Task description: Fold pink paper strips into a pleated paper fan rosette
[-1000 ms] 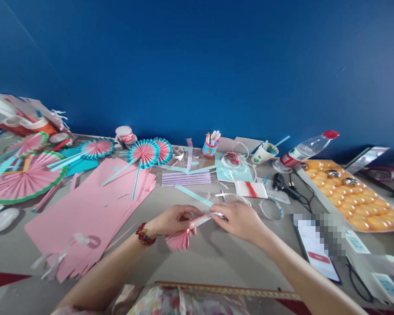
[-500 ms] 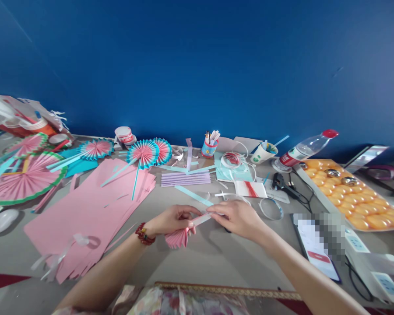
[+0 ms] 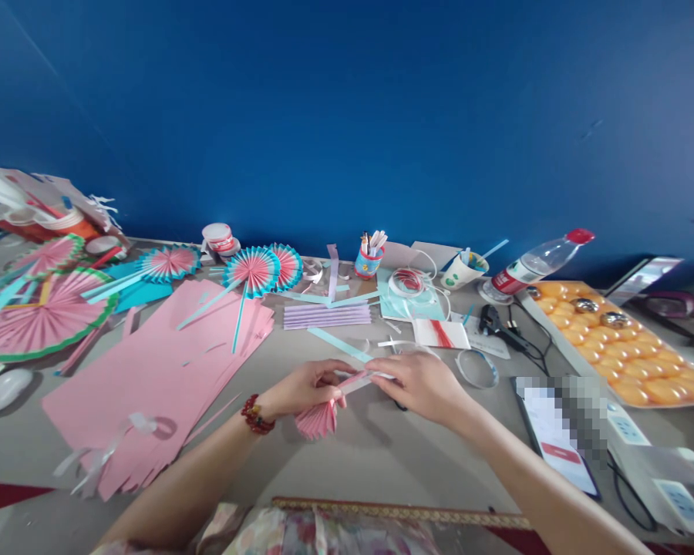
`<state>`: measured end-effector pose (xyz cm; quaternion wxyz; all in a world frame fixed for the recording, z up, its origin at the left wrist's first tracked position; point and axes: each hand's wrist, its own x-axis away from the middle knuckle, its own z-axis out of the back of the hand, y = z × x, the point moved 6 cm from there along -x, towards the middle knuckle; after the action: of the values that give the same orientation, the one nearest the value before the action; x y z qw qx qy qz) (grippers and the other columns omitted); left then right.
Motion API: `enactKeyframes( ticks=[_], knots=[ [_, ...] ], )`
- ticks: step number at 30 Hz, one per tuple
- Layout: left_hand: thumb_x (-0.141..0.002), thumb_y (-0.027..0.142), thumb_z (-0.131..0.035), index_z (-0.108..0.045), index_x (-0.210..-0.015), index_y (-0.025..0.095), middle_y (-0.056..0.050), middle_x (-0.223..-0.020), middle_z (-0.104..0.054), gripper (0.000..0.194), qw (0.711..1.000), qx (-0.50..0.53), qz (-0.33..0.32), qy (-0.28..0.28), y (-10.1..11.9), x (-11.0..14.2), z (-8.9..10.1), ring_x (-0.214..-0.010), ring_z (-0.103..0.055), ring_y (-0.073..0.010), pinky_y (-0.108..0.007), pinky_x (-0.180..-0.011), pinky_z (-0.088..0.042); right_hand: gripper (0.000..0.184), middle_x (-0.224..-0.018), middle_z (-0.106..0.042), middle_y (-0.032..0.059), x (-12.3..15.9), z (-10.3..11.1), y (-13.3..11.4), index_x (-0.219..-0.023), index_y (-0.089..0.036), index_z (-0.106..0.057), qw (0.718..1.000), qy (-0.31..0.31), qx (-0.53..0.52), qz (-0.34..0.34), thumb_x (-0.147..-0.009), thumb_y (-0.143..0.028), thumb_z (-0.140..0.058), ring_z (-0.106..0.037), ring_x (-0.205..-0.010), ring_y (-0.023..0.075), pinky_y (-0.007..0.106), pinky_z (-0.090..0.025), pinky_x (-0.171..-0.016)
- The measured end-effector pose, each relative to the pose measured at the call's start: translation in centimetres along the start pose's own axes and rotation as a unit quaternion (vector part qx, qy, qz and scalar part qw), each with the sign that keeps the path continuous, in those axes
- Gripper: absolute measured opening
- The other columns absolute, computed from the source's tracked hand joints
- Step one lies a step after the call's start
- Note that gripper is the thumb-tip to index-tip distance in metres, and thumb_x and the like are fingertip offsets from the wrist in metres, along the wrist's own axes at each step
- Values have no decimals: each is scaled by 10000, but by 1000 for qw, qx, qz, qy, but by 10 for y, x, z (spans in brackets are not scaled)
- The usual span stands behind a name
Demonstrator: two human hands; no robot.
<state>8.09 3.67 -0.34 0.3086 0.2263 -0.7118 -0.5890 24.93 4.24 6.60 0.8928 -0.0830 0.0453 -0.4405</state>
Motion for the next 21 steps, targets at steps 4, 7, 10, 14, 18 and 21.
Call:
enactKeyframes(
  ticks=[4,7,10,14,18,21],
  knots=[
    [-819,90,-529,-556,-1311,231,-115,-1232,-628,513,994,-100,-38,39,6,0,2,-782,-684,-156,-260,-665,-526,241,-986,-765,-2,0,5,-9,-1142,-305,-672,999,7,30,32,-975,-334,-502,-700,-870,204,303,-445,-749],
    [-770,51,-559,-564,-1301,268,-101,-1400,-496,574,972,-198,-109,69,17,0,3,-1140,-587,-232,-290,-807,-529,216,-957,-765,7,-1,7,-15,-1101,-283,-684,998,8,35,42,-968,-313,-517,-700,-856,199,304,-440,-748],
    [-785,105,-628,-593,-1242,247,-104,-1350,-518,480,937,-275,-184,116,30,3,3,-1354,-376,-268,-377,-1032,-425,204,-964,-762,11,-2,8,-20,-1107,-268,-672,998,18,28,51,-954,-289,-538,-699,-863,194,299,-435,-741],
    [-816,210,-678,-641,-1075,213,-114,-1219,-543,262,913,-305,-212,169,38,5,2,-1227,-474,-251,-382,-1031,-408,184,-917,-758,19,-5,11,-27,-1080,-244,-668,997,44,25,57,-940,-293,-558,-697,-811,188,293,-421,-702],
    [-826,218,-670,-650,-931,198,-88,-1086,-572,109,917,-294,-189,193,39,5,2,-1042,-544,-222,-346,-921,-449,168,-861,-752,25,-9,12,-34,-1045,-232,-667,997,37,27,67,-945,-291,-546,-689,-766,184,289,-407,-679],
    [-833,210,-656,-643,-833,189,-76,-1008,-599,25,928,-263,-176,199,41,6,4,-981,-553,-212,-321,-865,-452,154,-852,-746,28,-11,12,-37,-1023,-231,-663,997,28,26,68,-945,-287,-542,-685,-771,181,286,-402,-684]
  ],
)
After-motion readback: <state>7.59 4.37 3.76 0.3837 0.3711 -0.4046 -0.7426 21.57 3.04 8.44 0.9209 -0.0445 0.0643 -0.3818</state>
